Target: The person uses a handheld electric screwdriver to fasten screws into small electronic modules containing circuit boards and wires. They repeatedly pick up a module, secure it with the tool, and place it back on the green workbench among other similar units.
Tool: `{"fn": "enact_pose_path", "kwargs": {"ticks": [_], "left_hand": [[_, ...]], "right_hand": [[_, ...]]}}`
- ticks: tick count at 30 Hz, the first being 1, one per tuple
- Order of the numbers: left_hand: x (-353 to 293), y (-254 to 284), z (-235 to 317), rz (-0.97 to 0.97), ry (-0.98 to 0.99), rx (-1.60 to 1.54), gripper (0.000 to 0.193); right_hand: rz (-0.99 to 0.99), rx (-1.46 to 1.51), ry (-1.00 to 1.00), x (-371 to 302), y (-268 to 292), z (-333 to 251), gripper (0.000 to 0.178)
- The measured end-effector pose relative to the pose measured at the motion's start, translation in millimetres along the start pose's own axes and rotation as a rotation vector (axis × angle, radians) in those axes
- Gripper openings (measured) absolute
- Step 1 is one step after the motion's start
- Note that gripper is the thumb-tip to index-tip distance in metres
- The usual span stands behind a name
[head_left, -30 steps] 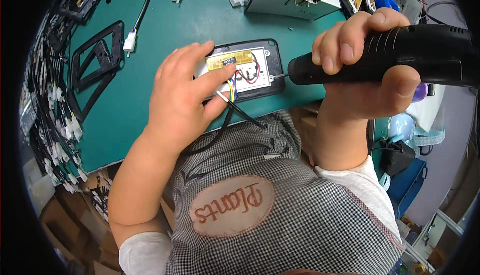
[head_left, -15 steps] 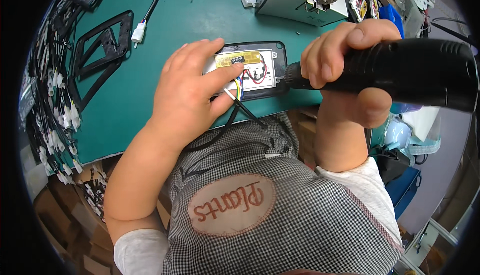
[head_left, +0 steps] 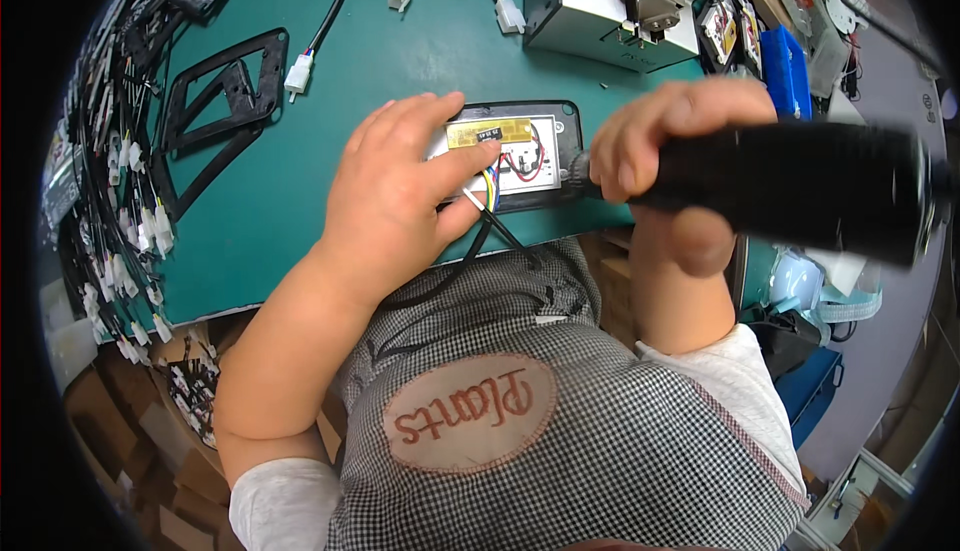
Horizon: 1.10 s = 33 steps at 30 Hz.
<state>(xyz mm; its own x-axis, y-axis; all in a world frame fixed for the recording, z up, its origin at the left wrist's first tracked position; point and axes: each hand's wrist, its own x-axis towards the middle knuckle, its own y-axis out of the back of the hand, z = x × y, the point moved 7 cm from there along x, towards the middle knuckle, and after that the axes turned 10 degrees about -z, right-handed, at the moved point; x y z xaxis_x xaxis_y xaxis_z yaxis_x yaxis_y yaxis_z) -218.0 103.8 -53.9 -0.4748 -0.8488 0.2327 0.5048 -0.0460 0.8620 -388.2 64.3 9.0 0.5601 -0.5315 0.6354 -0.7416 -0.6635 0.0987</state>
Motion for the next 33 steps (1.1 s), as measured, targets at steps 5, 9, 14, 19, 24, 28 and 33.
{"fn": "enact_pose_path", "kwargs": {"ticks": [5,9,14,19,24,28,33], "left_hand": [[1.3,-0.2,0.5,-0.003,-0.003,0.009,0.041],[0.9,-0.7,1.5,-0.028,0.004,0.033,0.041],[4.7,-1.2,2.5,-0.027,0.01,0.023,0.042],[3.7,-2.0,3.9,-0.04,0.02,0.035,0.043],[3.8,-2.5,2.0,-0.023,0.0,0.019,0.04],[2.3,-1.8,1.4,-0.018,0.003,0.003,0.039],[-0.6,8.2,-6.4,-0.119,0.034,-0.103,0.055]], "right_hand": [[0.223,0.027,0.037,-23.0,-2.2,-18.7,0.066],[0.548,0.02,0.037,-16.3,22.5,-24.5,0.06],[0.521,-0.132,0.253,12.8,90.2,-47.4,0.057],[0.617,-0.13,0.268,27.6,103.4,-35.1,0.05],[0.755,-0.148,0.25,45.5,72.5,-34.2,0.042],[0.613,-0.079,0.155,47.7,68.7,-29.6,0.043],[0.002,0.322,0.014,33.1,48.1,-24.3,0.065]]}}
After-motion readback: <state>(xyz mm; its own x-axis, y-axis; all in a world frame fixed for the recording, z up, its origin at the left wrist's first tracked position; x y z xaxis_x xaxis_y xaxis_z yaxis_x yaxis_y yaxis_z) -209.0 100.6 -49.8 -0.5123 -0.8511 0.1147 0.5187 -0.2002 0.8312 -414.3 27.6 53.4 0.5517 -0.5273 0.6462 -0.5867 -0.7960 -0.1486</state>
